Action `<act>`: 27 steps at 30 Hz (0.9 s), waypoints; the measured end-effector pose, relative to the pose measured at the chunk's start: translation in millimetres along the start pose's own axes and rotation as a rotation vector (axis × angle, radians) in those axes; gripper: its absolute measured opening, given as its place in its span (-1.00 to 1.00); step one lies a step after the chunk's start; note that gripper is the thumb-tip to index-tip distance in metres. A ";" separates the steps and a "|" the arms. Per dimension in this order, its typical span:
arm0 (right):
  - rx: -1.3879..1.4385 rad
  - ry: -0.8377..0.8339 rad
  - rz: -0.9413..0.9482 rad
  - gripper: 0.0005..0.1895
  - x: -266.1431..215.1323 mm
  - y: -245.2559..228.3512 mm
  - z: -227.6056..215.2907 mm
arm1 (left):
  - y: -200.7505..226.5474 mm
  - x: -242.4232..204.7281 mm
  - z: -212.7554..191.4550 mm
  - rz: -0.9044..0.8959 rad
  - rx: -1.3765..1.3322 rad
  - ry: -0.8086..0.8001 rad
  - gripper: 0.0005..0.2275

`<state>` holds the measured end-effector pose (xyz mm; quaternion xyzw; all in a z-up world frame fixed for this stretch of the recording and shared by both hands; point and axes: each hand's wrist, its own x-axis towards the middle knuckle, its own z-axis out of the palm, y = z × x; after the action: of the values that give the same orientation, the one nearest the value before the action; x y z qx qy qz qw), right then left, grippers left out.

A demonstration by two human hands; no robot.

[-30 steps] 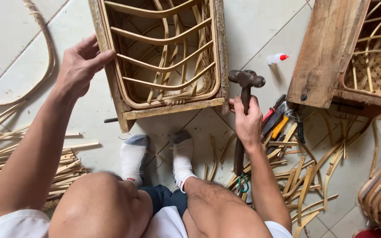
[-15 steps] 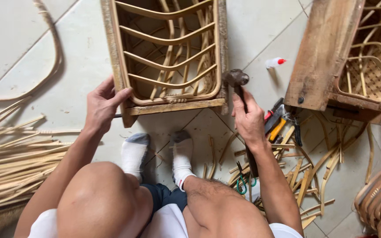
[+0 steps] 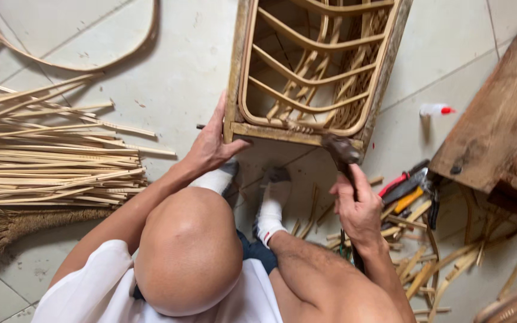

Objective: The person assembles a rectangular basket by inserting thin wooden strips into a wooden mold, tapping them with a hammer, and applying glue to the joints. The person repeatedly adjusts the strips and secures them along the frame.

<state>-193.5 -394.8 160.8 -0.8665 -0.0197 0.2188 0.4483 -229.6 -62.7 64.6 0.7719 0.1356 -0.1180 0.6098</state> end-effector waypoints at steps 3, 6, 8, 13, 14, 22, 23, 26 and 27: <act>-0.116 -0.069 -0.174 -0.56 0.8 -10.1 12.2 | 1.7 5.1 0.7 -0.157 0.100 -0.042 -0.05; -0.152 -0.056 -0.474 -0.58 14.8 -26.5 34.0 | -2.4 3.3 -0.1 -0.021 0.110 -0.032 -0.07; -0.245 -0.125 -0.585 -0.55 35.4 -38.4 53.1 | -3.8 2.9 0.6 0.125 0.135 -0.005 -0.07; -0.230 -0.189 -0.577 -0.49 38.6 -54.7 69.3 | 2.0 4.4 -2.8 -0.109 0.119 -0.073 -0.07; -0.238 -0.197 -0.554 -0.48 36.2 -51.6 66.0 | 3.6 4.3 -3.8 -0.127 0.126 -0.081 -0.07; -0.248 -0.052 -0.124 -0.54 -0.3 16.4 -5.0 | 28.7 18.0 -52.5 -0.387 0.304 -0.122 -0.09; -0.232 -0.042 -0.091 -0.56 -1.1 24.0 -8.6 | 29.6 17.9 -55.8 -0.401 0.309 -0.116 -0.09; -0.157 0.010 -0.070 -0.61 5.7 33.5 -16.1 | 24.6 19.5 -60.0 0.222 0.175 -0.088 -0.13; -0.127 0.033 -0.073 -0.62 11.7 32.3 -19.0 | 22.8 20.1 -61.7 0.043 0.002 -0.087 -0.20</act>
<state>-180.6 -426.0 140.8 -0.8954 -0.0578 0.1861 0.4004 -201.7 -6.3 92.4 0.7695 0.0922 -0.1382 0.6167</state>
